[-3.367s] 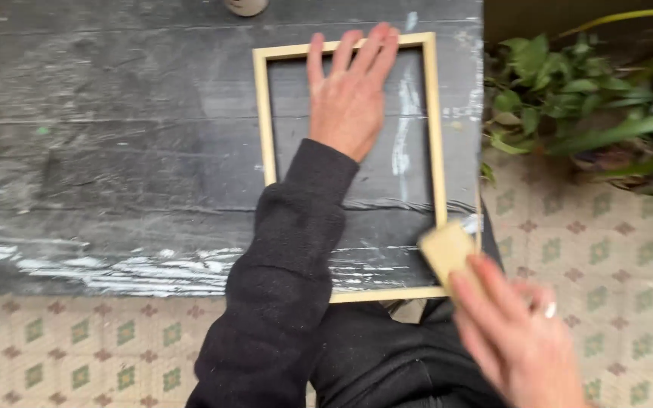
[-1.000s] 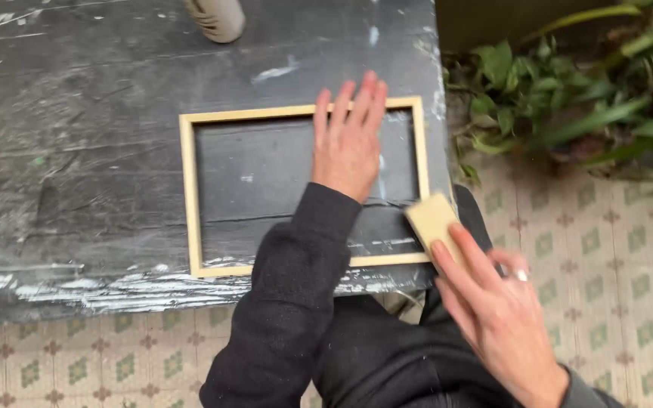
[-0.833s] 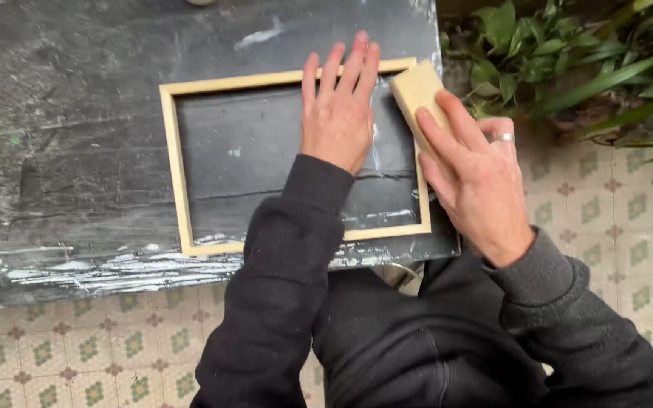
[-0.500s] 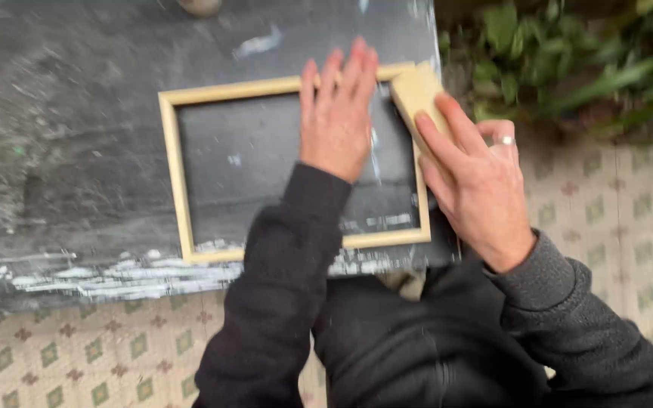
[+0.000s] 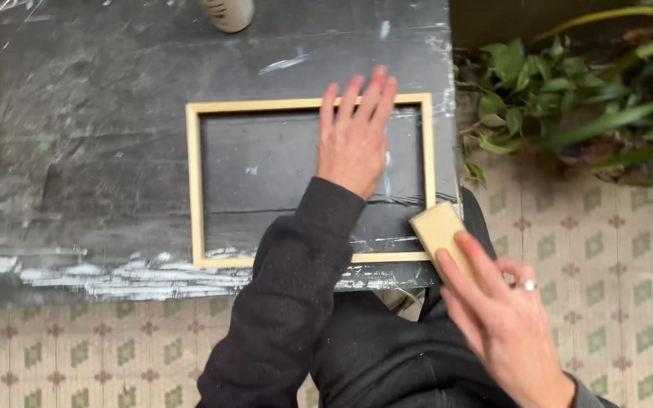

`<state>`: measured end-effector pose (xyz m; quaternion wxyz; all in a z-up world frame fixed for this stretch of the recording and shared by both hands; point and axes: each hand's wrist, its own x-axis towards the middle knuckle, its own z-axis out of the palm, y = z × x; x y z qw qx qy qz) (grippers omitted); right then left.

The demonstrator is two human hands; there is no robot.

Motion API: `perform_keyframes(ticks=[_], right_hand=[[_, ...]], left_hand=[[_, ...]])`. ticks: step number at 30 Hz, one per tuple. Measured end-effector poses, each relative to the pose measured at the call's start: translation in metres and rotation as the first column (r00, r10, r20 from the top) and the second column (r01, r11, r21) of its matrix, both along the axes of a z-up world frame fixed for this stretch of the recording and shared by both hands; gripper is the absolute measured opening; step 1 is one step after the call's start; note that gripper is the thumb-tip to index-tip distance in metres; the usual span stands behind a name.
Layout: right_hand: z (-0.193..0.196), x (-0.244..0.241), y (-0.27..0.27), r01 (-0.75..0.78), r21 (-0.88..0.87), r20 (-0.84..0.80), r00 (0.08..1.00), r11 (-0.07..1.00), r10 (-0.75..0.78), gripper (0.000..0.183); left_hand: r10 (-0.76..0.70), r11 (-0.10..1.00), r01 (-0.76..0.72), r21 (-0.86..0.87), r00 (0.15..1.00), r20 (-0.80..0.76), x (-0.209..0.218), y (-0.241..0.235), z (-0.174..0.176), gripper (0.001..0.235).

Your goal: Sanding the edges and corners of a wooden picture frame using a handheld sanding block.

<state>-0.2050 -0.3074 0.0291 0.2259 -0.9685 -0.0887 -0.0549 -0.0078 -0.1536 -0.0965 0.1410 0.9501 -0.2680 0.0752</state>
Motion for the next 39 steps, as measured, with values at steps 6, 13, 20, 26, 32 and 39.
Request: perform_keyframes(ticks=[6, 13, 20, 26, 32, 39], right_hand=[[-0.002, 0.074, -0.002, 0.05, -0.024, 0.034, 0.998, 0.998, -0.049, 0.046], [-0.007, 0.031, -0.005, 0.018, -0.019, -0.105, 0.994, 1.0, -0.02, 0.053], [-0.013, 0.024, -0.008, -0.04, -0.017, 0.029, 0.999, 0.999, 0.04, 0.052], [-0.008, 0.089, -0.031, 0.01, -0.04, 0.066, 0.998, 0.999, -0.007, 0.049], [-0.019, 0.042, -0.082, 0.256, 0.144, 0.003, 0.966, 0.956, -0.259, 0.049], [-0.027, 0.019, -0.094, 0.309, 0.137, -0.063, 0.951, 0.941, -0.303, 0.05]], left_hand=[[-0.014, 1.0, 0.014, -0.003, 1.0, -0.005, -0.001, 0.004, 0.018, 0.08], [-0.015, 0.999, 0.015, -0.05, 1.0, 0.01, -0.006, 0.002, 0.001, 0.078], [0.035, 0.999, -0.035, 0.01, 0.997, 0.062, 0.001, 0.001, 0.003, 0.074], [-0.017, 0.994, 0.016, -0.107, 1.0, -0.013, -0.006, 0.002, 0.022, 0.072], [-0.01, 0.998, 0.011, -0.069, 1.0, 0.004, 0.004, 0.01, 0.038, 0.068], [0.064, 0.99, -0.04, 0.138, 0.984, -0.169, 0.038, 0.041, 0.072, 0.031]])
